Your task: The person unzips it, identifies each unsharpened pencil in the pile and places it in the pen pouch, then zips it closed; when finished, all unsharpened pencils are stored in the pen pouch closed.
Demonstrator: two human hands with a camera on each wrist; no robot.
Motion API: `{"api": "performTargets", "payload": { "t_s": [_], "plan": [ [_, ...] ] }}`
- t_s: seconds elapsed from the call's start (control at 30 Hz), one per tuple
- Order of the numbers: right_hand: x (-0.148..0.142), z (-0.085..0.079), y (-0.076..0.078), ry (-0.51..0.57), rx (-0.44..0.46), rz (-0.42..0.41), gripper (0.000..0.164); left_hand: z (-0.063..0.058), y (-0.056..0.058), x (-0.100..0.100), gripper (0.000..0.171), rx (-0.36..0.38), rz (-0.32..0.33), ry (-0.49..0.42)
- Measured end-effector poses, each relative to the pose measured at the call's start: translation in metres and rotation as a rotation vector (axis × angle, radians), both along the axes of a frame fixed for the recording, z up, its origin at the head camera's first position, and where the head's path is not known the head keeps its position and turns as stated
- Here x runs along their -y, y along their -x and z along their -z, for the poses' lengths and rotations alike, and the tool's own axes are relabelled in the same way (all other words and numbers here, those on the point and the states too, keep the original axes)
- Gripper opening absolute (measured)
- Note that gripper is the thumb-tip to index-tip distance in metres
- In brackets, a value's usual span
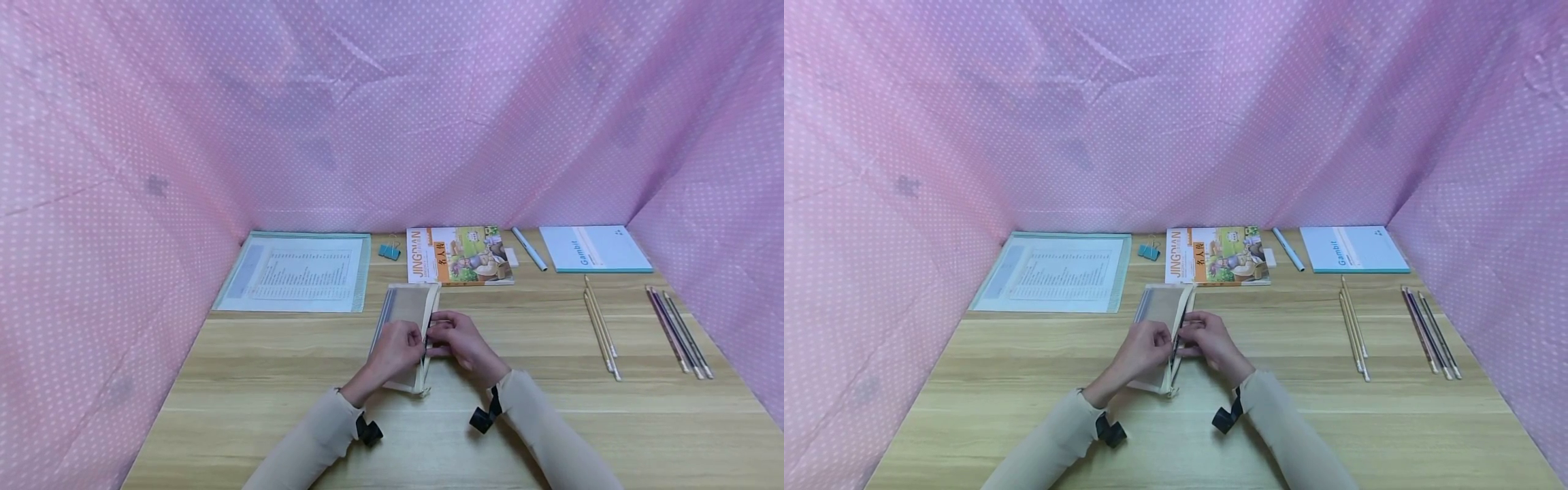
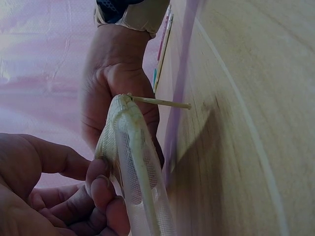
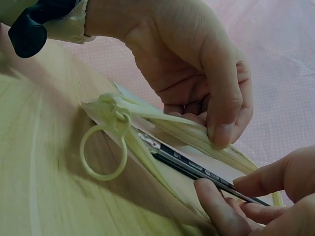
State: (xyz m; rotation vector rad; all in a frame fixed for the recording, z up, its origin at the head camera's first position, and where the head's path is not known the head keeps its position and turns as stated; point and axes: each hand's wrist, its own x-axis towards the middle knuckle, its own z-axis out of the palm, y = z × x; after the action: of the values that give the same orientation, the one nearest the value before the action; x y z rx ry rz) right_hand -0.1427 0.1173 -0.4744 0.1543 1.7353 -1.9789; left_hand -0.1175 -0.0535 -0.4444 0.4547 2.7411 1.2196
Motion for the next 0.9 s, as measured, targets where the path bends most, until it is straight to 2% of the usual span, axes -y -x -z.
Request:
{"api": "performTargets", "payload": {
  "t_s": [0.2, 0.53, 0.67, 0.83, 0.9],
  "plan": [
    [-0.002, -0.002, -0.001, 0.007, -0.011, -0.015, 0.042, -0.002, 0.0, 0.0, 0.008, 0.029, -0.006, 0.01],
    [-0.017, -0.01, 0.0, -0.047, -0.035, 0.014, 0.043, -0.002, -0.001, -0.001, 0.011, -0.01, -0.002, -0.005],
    [-0.033, -0.022, 0.0, -0.093, -0.067, 0.021, 0.046, -0.002, -0.002, -0.001, 0.011, -0.022, -0.001, -0.012],
    [-0.057, -0.043, -0.001, -0.099, -0.138, 0.032, 0.05, -0.002, -0.002, -0.001, 0.011, 0.014, -0.007, -0.02],
    [-0.069, -0.05, -0.003, -0.09, -0.163, 0.041, 0.044, -0.003, -0.002, -0.001, 0.011, 0.026, -0.006, -0.023]
  ]
}}
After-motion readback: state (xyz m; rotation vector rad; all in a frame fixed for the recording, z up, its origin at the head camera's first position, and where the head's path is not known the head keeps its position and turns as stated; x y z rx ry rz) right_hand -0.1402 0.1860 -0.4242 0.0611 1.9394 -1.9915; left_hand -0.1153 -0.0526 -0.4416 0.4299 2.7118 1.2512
